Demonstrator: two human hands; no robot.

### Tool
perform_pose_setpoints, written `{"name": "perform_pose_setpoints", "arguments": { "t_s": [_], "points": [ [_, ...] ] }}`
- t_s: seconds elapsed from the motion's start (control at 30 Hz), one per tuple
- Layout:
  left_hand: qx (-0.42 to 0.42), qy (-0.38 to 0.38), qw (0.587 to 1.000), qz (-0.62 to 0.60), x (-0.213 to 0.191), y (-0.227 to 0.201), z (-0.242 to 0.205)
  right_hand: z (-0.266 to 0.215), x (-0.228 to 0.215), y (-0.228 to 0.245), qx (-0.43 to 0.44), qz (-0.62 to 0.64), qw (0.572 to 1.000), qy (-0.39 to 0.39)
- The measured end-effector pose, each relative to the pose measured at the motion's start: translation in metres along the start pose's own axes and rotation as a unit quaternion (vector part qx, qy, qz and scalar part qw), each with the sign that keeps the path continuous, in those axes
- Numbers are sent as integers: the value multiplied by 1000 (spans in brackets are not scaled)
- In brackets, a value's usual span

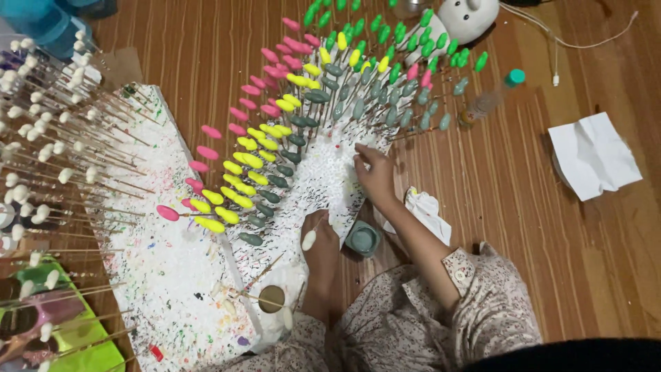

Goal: Dip fishing floats into paint and place them in a drying rack

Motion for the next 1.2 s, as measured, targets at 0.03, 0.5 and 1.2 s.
{"name": "perform_pose_setpoints", "arguments": {
  "t_s": [0.03, 0.5, 1.2],
  "points": [
    [2, 1, 1000, -1, 1, -1, -1, -10, -9, 6, -1, -1, 1000, -2],
    [-6, -11, 998, 59, -15, -11, -32, -49, -162, 85, -78, -52, 979, -178],
    [191, -97, 971, 108, -2, -61, -22, -25, -144, 38, -43, -18, 982, -182]
  ]
}}
Point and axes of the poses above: each hand's wrist, its own z-axis towards the middle knuckle, its own x-axis out of the palm, y = z × x, the point moved 7 cm from there along z, towards the middle knuckle, and after that the axes turned 4 degrees about -z, right-handed, at the moved point
